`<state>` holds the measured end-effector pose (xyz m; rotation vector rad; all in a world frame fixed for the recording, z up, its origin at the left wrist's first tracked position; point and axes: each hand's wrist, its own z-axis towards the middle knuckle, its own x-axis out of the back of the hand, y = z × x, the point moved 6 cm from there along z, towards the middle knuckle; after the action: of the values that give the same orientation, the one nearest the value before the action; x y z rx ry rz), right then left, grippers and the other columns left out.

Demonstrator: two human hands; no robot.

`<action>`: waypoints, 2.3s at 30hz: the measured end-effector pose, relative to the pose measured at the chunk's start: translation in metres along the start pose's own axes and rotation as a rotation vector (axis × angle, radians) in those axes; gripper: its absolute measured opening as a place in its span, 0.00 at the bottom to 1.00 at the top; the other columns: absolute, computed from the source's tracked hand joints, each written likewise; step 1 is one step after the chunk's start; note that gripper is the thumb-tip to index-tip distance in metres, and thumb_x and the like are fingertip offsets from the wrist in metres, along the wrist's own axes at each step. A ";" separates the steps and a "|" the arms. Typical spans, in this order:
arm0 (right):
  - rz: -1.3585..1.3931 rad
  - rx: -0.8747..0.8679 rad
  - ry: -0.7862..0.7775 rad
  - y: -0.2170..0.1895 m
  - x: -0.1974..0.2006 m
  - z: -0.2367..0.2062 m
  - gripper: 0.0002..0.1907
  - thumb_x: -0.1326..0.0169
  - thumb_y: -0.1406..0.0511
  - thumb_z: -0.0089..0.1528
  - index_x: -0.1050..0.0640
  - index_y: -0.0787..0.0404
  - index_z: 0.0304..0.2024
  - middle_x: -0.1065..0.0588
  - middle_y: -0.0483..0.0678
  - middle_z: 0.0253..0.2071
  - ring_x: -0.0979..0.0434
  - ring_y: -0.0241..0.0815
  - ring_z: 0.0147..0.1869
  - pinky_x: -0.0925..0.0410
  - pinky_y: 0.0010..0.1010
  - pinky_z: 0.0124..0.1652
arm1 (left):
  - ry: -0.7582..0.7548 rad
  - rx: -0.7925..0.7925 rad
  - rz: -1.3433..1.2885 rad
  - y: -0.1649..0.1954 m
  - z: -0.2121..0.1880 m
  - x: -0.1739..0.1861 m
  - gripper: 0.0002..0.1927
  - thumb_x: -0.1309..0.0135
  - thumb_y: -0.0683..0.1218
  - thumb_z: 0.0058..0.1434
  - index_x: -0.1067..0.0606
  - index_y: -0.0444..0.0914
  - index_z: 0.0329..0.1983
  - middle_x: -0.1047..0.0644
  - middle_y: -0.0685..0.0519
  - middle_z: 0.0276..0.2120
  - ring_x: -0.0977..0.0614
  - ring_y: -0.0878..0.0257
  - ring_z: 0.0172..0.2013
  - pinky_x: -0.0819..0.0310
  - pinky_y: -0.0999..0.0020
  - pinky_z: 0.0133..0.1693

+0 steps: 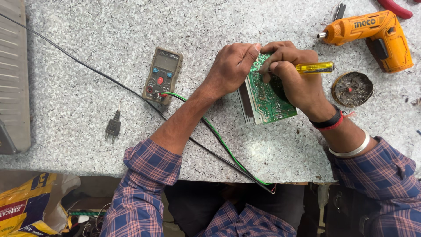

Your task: The person uses a yellow screwdriver to scrape and clean solder joints on a green circuit board. They hold the board with the left hand and work methodically across multiple points on the board's surface.

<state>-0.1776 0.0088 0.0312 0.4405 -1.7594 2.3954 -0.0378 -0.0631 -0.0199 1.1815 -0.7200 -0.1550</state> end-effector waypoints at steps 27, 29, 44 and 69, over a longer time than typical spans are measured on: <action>0.039 -0.090 -0.098 0.000 0.003 0.006 0.05 0.49 0.75 0.62 0.22 0.73 0.37 0.23 0.50 0.29 0.23 0.37 0.53 0.30 0.26 0.51 | -0.008 -0.067 -0.033 0.001 -0.001 0.003 0.24 0.59 0.53 0.76 0.28 0.33 0.29 0.31 0.48 0.19 0.28 0.59 0.21 0.34 0.57 0.29; 0.079 -0.072 -0.101 0.002 0.006 0.005 0.06 0.50 0.75 0.64 0.20 0.71 0.38 0.22 0.49 0.31 0.20 0.38 0.54 0.28 0.27 0.57 | -0.036 -0.007 -0.042 -0.003 0.000 0.001 0.25 0.60 0.53 0.76 0.28 0.34 0.26 0.31 0.49 0.17 0.29 0.60 0.20 0.34 0.58 0.27; -0.004 -0.057 -0.193 -0.003 0.008 0.005 0.10 0.51 0.73 0.63 0.18 0.67 0.38 0.22 0.45 0.29 0.29 0.46 0.71 0.31 0.34 0.62 | -0.014 -0.046 -0.050 0.005 0.000 0.004 0.23 0.59 0.53 0.76 0.27 0.32 0.31 0.29 0.46 0.20 0.27 0.56 0.22 0.33 0.56 0.29; 0.008 -0.093 -0.213 -0.005 0.008 0.007 0.09 0.49 0.73 0.63 0.17 0.66 0.38 0.21 0.44 0.28 0.24 0.42 0.50 0.35 0.36 0.73 | -0.027 -0.042 -0.053 -0.003 -0.001 0.000 0.25 0.60 0.54 0.77 0.27 0.34 0.28 0.31 0.51 0.18 0.29 0.62 0.21 0.34 0.59 0.27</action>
<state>-0.1829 0.0028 0.0405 0.7006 -1.9517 2.3355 -0.0364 -0.0639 -0.0226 1.1604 -0.7061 -0.2299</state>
